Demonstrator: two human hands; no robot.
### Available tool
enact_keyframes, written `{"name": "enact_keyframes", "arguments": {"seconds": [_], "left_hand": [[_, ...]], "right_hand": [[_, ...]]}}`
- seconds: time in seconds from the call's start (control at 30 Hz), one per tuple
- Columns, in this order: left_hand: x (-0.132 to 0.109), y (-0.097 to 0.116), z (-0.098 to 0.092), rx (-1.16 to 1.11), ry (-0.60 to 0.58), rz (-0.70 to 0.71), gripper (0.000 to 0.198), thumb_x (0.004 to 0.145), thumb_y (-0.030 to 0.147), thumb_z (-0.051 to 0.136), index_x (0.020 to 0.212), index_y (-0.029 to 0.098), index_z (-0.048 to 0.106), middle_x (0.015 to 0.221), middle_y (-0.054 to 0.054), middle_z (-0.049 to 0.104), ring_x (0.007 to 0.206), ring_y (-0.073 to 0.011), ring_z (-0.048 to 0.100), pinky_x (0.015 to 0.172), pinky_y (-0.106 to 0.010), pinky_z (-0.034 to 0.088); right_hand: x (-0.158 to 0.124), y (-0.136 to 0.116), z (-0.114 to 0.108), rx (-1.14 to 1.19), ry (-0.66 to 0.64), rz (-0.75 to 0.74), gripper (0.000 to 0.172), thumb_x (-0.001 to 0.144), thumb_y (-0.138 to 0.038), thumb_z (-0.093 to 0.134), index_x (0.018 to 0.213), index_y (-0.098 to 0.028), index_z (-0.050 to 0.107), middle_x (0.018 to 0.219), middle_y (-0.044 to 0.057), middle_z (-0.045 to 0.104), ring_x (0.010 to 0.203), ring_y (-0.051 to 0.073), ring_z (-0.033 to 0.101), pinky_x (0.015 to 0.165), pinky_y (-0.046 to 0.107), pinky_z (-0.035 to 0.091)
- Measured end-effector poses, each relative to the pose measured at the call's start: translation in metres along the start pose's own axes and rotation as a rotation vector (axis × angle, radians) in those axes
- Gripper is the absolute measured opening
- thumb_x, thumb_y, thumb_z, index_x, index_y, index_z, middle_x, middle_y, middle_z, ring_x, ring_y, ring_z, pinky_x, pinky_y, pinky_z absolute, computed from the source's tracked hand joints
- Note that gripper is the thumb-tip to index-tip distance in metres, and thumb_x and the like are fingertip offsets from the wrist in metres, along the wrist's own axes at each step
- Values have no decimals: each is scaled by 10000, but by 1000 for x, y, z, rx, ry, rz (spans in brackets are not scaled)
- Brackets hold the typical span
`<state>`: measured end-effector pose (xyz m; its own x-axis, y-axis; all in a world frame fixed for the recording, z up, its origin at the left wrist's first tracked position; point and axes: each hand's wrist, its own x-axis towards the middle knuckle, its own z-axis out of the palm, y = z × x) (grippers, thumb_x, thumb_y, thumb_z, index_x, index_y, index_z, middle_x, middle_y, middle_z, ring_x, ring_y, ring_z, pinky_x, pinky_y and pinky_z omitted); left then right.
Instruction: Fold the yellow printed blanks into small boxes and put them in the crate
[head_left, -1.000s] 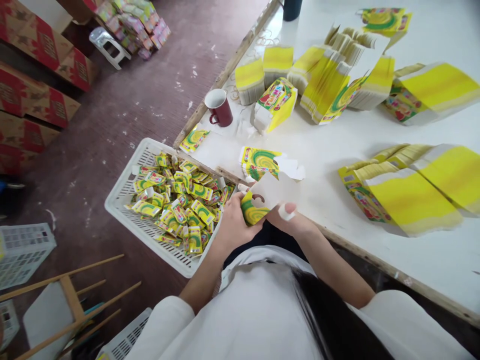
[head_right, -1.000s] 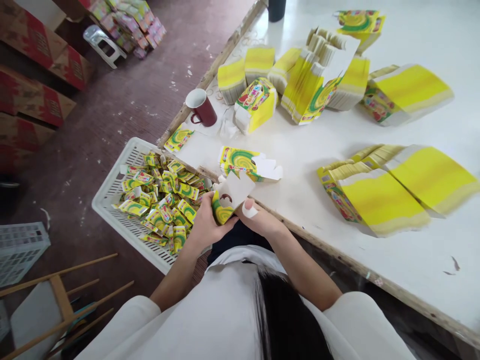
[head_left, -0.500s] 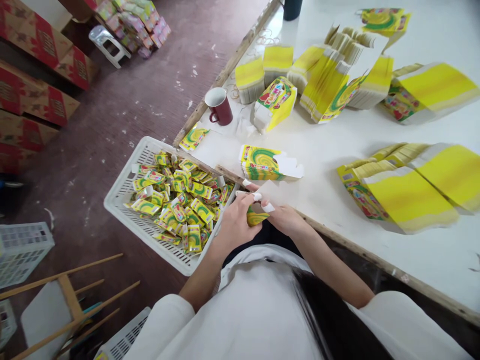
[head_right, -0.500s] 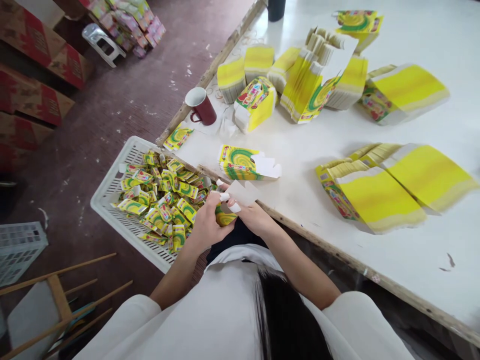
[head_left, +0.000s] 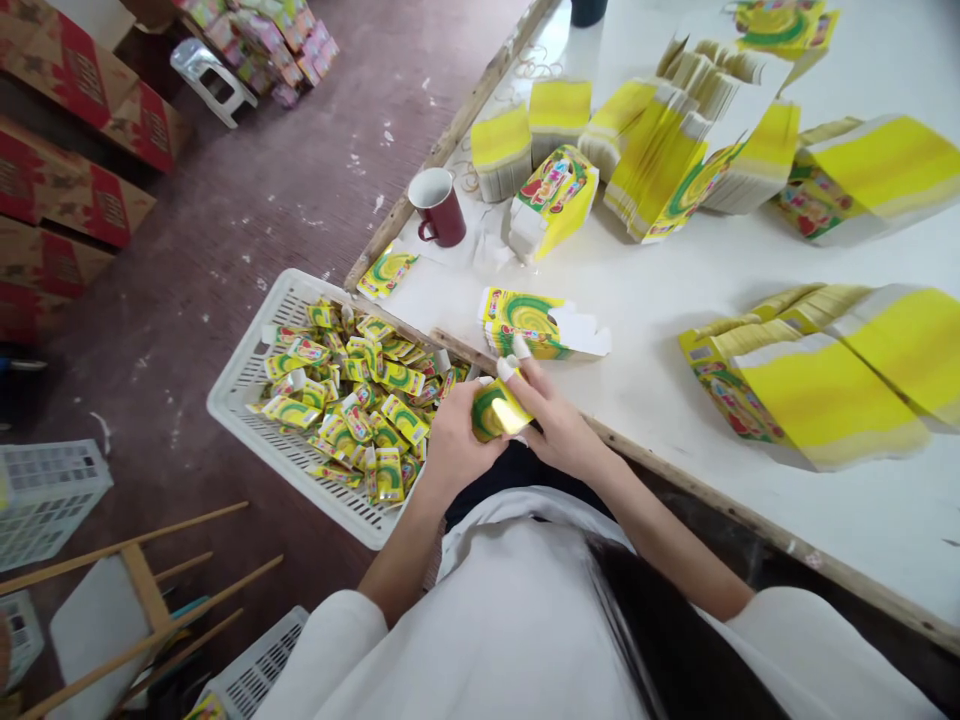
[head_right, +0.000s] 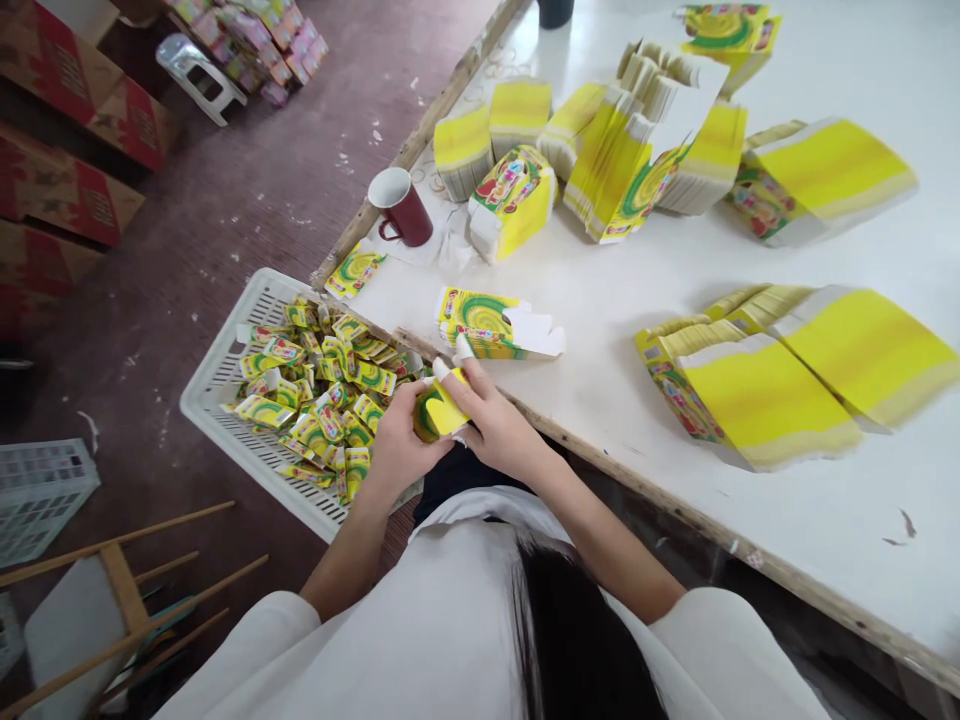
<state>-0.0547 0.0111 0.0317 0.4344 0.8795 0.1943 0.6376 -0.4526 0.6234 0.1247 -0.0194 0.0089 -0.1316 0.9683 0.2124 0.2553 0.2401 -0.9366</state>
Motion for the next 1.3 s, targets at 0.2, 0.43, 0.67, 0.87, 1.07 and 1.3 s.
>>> {"name": "enact_keyframes", "arguments": {"seconds": [0.2, 0.43, 0.67, 0.87, 1.07, 1.3], "left_hand": [[14, -2, -21, 42, -121, 21, 571, 697, 332, 820, 1213, 225, 601, 1148, -100, 735, 1073, -299, 700, 960, -445, 552], [10, 9, -5, 29, -41, 10, 529, 736, 333, 787, 1218, 210, 609, 1153, -105, 730, 1091, -298, 694, 998, -459, 540], [-2, -47, -7, -645, 663, -554, 706, 883, 776, 441, 1420, 319, 397, 1532, -152, 475, 1415, -268, 512, 1049, -430, 537], [-4, -47, 4, -813, 663, -658, 639, 884, 642, 600, 1388, 302, 403, 1641, -159, 341, 1501, -240, 403, 1120, -428, 480], [-6, -21, 26, -914, 353, -628, 646, 807, 600, 740, 1307, 270, 498, 1388, -147, 612, 1234, -232, 645, 967, -384, 565], [11, 9, 35, -1100, 272, -504, 768, 706, 857, 603, 1177, 250, 605, 1218, -128, 678, 1184, -288, 655, 964, -466, 564]], "right_hand": [[6, 15, -28, 10, -238, -121, 236, 972, -324, 596, 1168, -234, 691, 1549, 185, 441, 1446, 315, 458, 1121, 521, 452], [3, 4, -10, 61, 16, -31, 516, 947, -429, 617, 1379, -211, 437, 1386, 192, 504, 1377, 322, 473, 1143, 535, 417], [25, 20, -27, -226, 353, 104, 372, 907, -451, 678, 1194, -232, 590, 1179, 136, 614, 1109, 323, 573, 1000, 516, 483], [49, 52, -44, -516, 410, 208, 154, 890, -350, 700, 936, -226, 619, 965, 122, 552, 989, 321, 507, 978, 586, 421], [57, 43, -43, -586, 329, 253, 172, 851, -259, 676, 930, -215, 530, 958, 135, 587, 987, 347, 537, 929, 567, 445], [23, 0, -13, -131, -5, 261, 279, 753, -182, 634, 912, -256, 418, 774, -10, 585, 661, 186, 563, 612, 301, 431]]}}
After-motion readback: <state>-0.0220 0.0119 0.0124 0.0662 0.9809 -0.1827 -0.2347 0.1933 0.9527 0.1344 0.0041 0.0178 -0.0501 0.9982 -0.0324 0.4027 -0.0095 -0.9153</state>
